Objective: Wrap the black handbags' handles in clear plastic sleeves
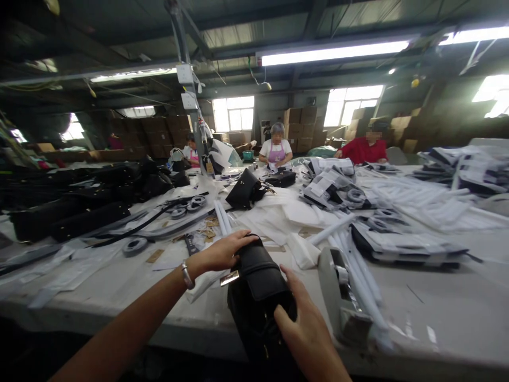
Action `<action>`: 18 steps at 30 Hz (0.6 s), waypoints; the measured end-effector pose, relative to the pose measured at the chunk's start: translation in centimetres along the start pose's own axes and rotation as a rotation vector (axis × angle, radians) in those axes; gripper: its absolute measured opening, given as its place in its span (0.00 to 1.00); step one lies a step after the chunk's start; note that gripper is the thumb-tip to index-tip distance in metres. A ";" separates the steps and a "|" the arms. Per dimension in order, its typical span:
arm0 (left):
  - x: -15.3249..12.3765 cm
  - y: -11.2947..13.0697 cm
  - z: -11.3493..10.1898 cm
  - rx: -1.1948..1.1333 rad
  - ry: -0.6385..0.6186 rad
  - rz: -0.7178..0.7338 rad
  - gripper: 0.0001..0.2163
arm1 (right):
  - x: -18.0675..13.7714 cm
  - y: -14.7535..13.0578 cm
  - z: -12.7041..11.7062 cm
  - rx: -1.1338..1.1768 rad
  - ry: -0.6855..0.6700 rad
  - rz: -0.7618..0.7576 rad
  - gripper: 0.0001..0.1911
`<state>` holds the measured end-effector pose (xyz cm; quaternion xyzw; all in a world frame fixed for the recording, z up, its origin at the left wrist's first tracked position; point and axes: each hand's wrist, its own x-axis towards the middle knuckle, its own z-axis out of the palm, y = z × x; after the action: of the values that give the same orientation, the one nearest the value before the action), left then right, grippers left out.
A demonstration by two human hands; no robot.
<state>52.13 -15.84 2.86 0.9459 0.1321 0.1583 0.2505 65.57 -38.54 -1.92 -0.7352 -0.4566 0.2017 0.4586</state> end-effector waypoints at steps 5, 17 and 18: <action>1.0 -1.8 0.4 -0.185 0.163 -0.105 0.12 | 3.3 0.1 -1.0 -0.274 -0.020 0.032 0.26; -6.8 -6.8 2.6 -1.284 0.434 -0.770 0.20 | 18.0 2.3 -3.4 -0.452 -0.158 0.012 0.24; -7.6 -7.6 2.2 -1.251 0.362 -0.779 0.23 | 18.1 2.3 -3.9 -0.483 -0.171 -0.002 0.23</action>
<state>44.64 -12.87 -4.65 0.4716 0.3815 0.2566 0.7525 78.57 -25.32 0.23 -0.8033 -0.5295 0.1475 0.2294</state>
